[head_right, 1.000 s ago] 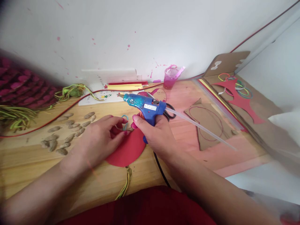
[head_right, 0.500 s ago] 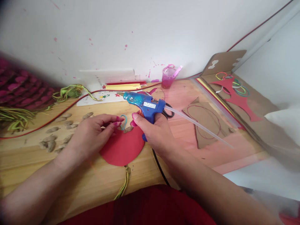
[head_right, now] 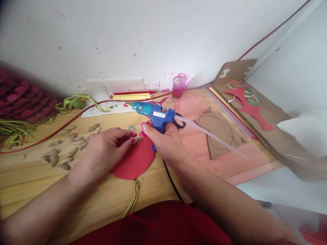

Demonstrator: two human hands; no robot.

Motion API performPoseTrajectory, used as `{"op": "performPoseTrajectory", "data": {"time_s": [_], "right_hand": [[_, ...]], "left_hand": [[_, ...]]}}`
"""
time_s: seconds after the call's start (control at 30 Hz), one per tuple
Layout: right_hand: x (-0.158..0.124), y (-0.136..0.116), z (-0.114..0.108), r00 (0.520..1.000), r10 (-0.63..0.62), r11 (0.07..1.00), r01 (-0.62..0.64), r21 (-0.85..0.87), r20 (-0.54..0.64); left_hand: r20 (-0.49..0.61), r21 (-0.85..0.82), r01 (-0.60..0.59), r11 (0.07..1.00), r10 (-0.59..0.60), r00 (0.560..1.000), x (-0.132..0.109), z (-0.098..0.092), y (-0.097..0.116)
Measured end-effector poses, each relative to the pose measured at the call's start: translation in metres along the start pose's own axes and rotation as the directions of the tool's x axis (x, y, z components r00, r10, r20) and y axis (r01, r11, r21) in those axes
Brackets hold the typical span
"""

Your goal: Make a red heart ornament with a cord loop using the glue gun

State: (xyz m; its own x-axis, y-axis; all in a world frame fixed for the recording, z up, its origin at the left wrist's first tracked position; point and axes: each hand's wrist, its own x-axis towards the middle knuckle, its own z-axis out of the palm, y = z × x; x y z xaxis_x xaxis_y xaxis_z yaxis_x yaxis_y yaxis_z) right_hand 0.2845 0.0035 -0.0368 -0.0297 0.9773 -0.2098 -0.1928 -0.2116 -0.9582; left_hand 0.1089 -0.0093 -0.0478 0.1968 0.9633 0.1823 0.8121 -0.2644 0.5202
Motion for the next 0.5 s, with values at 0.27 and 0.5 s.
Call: {"op": "performPoseTrajectory", "data": {"time_s": [0.27,0.5], "right_hand": [[0.001,-0.002,0.0,1.0,-0.013,0.999,0.013,-0.037,-0.002],[0.002,0.002,-0.001,0.999,-0.018,0.997,0.02,-0.072,0.026]], "left_hand": [[0.084,0.081,-0.03,0.996,0.023,0.996,-0.001,-0.004,0.011],[0.071,0.177,-0.07,0.982,0.058,0.996,0.0,-0.001,0.012]]}}
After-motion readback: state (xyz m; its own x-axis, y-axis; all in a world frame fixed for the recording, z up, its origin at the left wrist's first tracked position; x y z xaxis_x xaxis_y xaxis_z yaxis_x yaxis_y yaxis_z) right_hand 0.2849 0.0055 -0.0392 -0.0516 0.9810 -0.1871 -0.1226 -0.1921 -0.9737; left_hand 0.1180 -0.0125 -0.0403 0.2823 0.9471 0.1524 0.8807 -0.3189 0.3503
